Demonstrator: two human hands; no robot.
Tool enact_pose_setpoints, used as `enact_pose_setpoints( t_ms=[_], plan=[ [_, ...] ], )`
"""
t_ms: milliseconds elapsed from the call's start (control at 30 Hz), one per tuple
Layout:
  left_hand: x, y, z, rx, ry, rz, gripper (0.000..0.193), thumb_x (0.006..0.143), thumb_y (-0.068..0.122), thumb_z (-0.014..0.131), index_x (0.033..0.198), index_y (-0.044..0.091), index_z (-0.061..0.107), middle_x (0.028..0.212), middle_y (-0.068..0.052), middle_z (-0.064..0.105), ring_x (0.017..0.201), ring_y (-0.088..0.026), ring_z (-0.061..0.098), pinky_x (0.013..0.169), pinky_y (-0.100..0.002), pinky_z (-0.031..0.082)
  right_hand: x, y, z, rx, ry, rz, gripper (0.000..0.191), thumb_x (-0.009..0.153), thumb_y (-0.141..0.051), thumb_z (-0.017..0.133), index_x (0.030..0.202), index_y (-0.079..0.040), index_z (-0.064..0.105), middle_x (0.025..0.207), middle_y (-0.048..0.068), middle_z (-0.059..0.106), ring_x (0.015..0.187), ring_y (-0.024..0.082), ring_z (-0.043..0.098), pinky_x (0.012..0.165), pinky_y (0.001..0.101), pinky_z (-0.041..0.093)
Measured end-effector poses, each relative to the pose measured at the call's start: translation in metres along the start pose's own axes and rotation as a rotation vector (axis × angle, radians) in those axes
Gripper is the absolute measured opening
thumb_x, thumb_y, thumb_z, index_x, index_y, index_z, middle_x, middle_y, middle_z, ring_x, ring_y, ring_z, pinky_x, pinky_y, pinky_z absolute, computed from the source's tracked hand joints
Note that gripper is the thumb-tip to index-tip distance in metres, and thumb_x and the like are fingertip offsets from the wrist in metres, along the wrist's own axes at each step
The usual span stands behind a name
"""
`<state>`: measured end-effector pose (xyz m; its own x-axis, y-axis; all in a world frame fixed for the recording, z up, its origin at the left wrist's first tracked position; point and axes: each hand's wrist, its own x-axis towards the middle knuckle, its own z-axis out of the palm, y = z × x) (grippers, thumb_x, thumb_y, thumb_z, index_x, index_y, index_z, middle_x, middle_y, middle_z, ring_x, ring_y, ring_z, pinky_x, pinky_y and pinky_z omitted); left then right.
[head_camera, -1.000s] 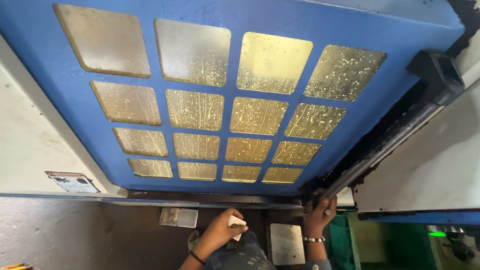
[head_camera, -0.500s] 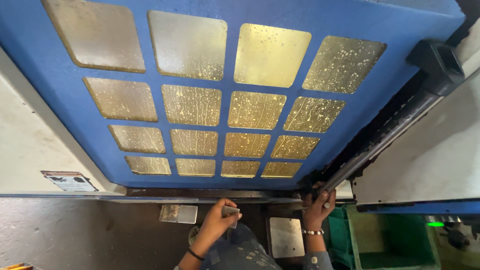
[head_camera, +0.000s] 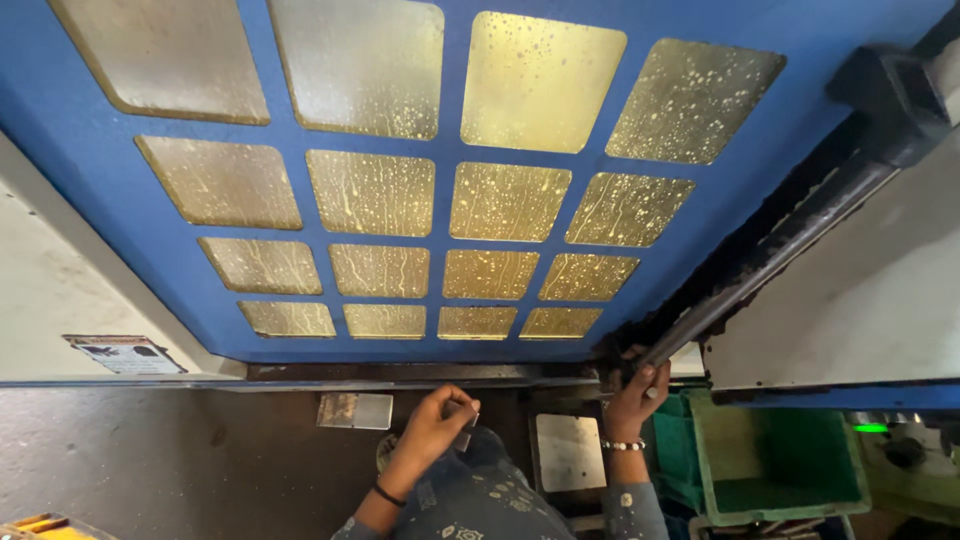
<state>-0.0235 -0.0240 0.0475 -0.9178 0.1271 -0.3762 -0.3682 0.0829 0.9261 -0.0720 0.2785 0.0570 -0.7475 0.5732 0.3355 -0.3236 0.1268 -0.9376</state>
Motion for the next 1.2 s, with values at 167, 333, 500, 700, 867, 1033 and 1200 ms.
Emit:
enact_pose_setpoints(
  t_ms=[167, 333, 500, 700, 867, 1033, 1200],
  plan=[
    [0.012, -0.014, -0.003, -0.032, 0.003, 0.027, 0.024, 0.093, 0.029, 0.072, 0.09, 0.005, 0.071, 0.069, 0.002, 0.066, 0.064, -0.006, 0.058, 0.058, -0.025, 0.046, -0.002, 0.016, 0.002, 0.013, -0.003, 0.035, 0.039, 0.108, -0.047, 0.052, 0.116, -0.008, 0.057, 0.097, 0.0, 0.061, 0.073, 0.007, 0.048, 0.054, 0.0201, 0.039],
    [0.022, -0.029, -0.006, 0.032, 0.025, 0.047, 0.024, 0.092, 0.028, 0.071, 0.091, 0.004, 0.072, 0.067, 0.0, 0.064, 0.062, -0.007, 0.057, 0.058, -0.025, 0.046, -0.003, 0.034, 0.002, 0.02, -0.001, 0.025, 0.04, 0.108, -0.047, 0.053, 0.118, -0.009, 0.056, 0.097, 0.0, 0.059, 0.074, 0.007, 0.048, 0.054, 0.0202, 0.041],
    [0.032, -0.038, -0.008, 0.022, 0.036, 0.086, 0.024, 0.093, 0.027, 0.069, 0.091, 0.003, 0.071, 0.068, -0.001, 0.064, 0.063, -0.007, 0.057, 0.058, -0.026, 0.047, -0.002, 0.043, 0.007, 0.024, -0.003, 0.034, 0.044, 0.107, -0.049, 0.053, 0.118, -0.006, 0.056, 0.097, 0.002, 0.06, 0.067, 0.007, 0.047, 0.051, 0.021, 0.04],
    [0.046, -0.046, -0.01, 0.039, 0.04, 0.131, 0.021, 0.093, 0.023, 0.069, 0.089, 0.002, 0.071, 0.072, -0.001, 0.067, 0.065, -0.007, 0.059, 0.061, -0.025, 0.048, 0.002, 0.056, 0.013, 0.062, -0.037, 0.01, 0.047, 0.108, -0.049, 0.052, 0.119, -0.003, 0.054, 0.094, 0.004, 0.061, 0.053, 0.008, 0.04, 0.046, 0.023, 0.033],
    [0.058, -0.057, -0.009, 0.002, 0.031, 0.044, 0.022, 0.094, 0.023, 0.068, 0.091, 0.001, 0.072, 0.072, -0.003, 0.067, 0.064, -0.009, 0.057, 0.058, -0.027, 0.045, 0.005, 0.075, 0.013, 0.048, -0.039, -0.013, 0.045, 0.109, -0.048, 0.052, 0.117, -0.005, 0.053, 0.093, 0.004, 0.059, 0.052, 0.008, 0.041, 0.045, 0.0234, 0.034],
    [0.063, -0.058, -0.01, 0.003, 0.03, 0.098, 0.021, 0.093, 0.021, 0.068, 0.09, 0.001, 0.073, 0.074, -0.002, 0.071, 0.065, -0.007, 0.06, 0.06, -0.024, 0.047, 0.004, 0.085, 0.014, 0.064, -0.021, 0.012, 0.046, 0.108, -0.05, 0.054, 0.117, -0.004, 0.054, 0.093, 0.003, 0.058, 0.055, 0.008, 0.041, 0.047, 0.0232, 0.033],
    [0.059, -0.046, -0.013, 0.01, 0.023, 0.067, 0.022, 0.093, 0.022, 0.065, 0.089, 0.002, 0.073, 0.073, -0.001, 0.071, 0.063, -0.006, 0.059, 0.058, -0.024, 0.045, 0.004, 0.081, 0.018, 0.033, -0.022, -0.005, 0.049, 0.107, -0.053, 0.054, 0.117, -0.005, 0.055, 0.093, 0.003, 0.059, 0.056, 0.008, 0.042, 0.048, 0.0228, 0.034]
  ],
)
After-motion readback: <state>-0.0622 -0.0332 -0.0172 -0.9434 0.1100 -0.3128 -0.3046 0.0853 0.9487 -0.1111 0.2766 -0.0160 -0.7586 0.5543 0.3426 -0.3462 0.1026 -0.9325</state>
